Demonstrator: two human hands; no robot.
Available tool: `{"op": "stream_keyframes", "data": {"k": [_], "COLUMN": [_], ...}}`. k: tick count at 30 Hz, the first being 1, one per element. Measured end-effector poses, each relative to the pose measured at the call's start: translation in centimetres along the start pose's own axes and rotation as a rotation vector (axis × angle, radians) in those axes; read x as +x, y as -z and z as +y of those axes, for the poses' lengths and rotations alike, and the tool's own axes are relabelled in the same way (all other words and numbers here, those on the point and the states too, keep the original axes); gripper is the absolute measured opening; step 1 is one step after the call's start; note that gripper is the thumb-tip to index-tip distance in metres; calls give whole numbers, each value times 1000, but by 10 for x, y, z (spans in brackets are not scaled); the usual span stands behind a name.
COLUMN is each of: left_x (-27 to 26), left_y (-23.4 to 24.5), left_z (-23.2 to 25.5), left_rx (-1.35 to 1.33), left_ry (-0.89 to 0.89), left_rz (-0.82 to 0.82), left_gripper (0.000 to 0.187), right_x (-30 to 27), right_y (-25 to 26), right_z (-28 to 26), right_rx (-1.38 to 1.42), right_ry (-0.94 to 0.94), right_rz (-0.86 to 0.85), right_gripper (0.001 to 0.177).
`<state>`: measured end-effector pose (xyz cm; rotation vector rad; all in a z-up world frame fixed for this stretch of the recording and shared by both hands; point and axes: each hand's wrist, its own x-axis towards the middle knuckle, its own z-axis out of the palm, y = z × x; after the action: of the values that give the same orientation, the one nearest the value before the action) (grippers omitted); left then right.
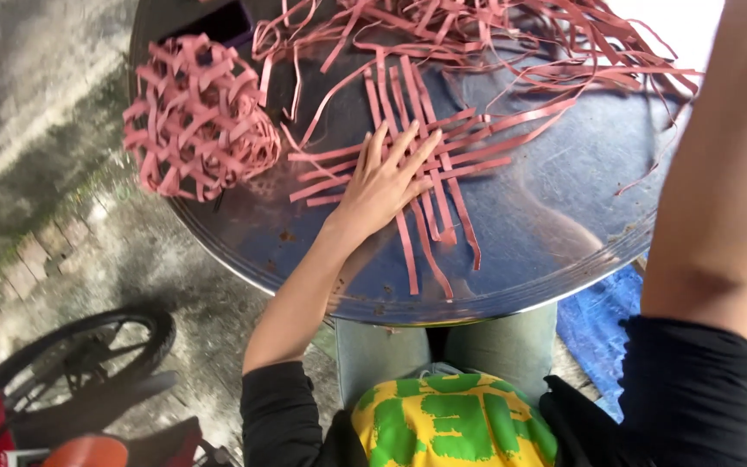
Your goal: The person weaves pink plastic straps by hand on a round metal table. They interlace vertical and horizontal straps to form a flat woven mat, periodically adjusting and tightening the weave. A completed woven item sits nearby as a reference.
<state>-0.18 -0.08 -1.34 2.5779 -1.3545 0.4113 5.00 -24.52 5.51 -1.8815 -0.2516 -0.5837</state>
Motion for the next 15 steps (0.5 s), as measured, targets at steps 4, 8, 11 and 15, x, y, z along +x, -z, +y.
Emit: {"op": "stream_keyframes", "data": {"k": [4,8,11,15], "left_x": [6,11,9,6], "left_y": [6,27,56,78], "left_z": [-3,-3,-4,-2], "left_rx": [-14,-172,-556,-999], "left_ry": [-10,-8,-30,-55], "left_rz": [110,217,333,368], "left_gripper": [57,54,45,36], "right_x": [-40,-75,-92,-106], "right_y": [-4,-12,-19,-46], "right_z": [-60,-104,-120,-128], "right_rx": [167,334,459,249], "right_ry": [31,65,98,227], "right_rz": [-48,-76,-92,-67], "right_gripper": [45,51,55,29]}}
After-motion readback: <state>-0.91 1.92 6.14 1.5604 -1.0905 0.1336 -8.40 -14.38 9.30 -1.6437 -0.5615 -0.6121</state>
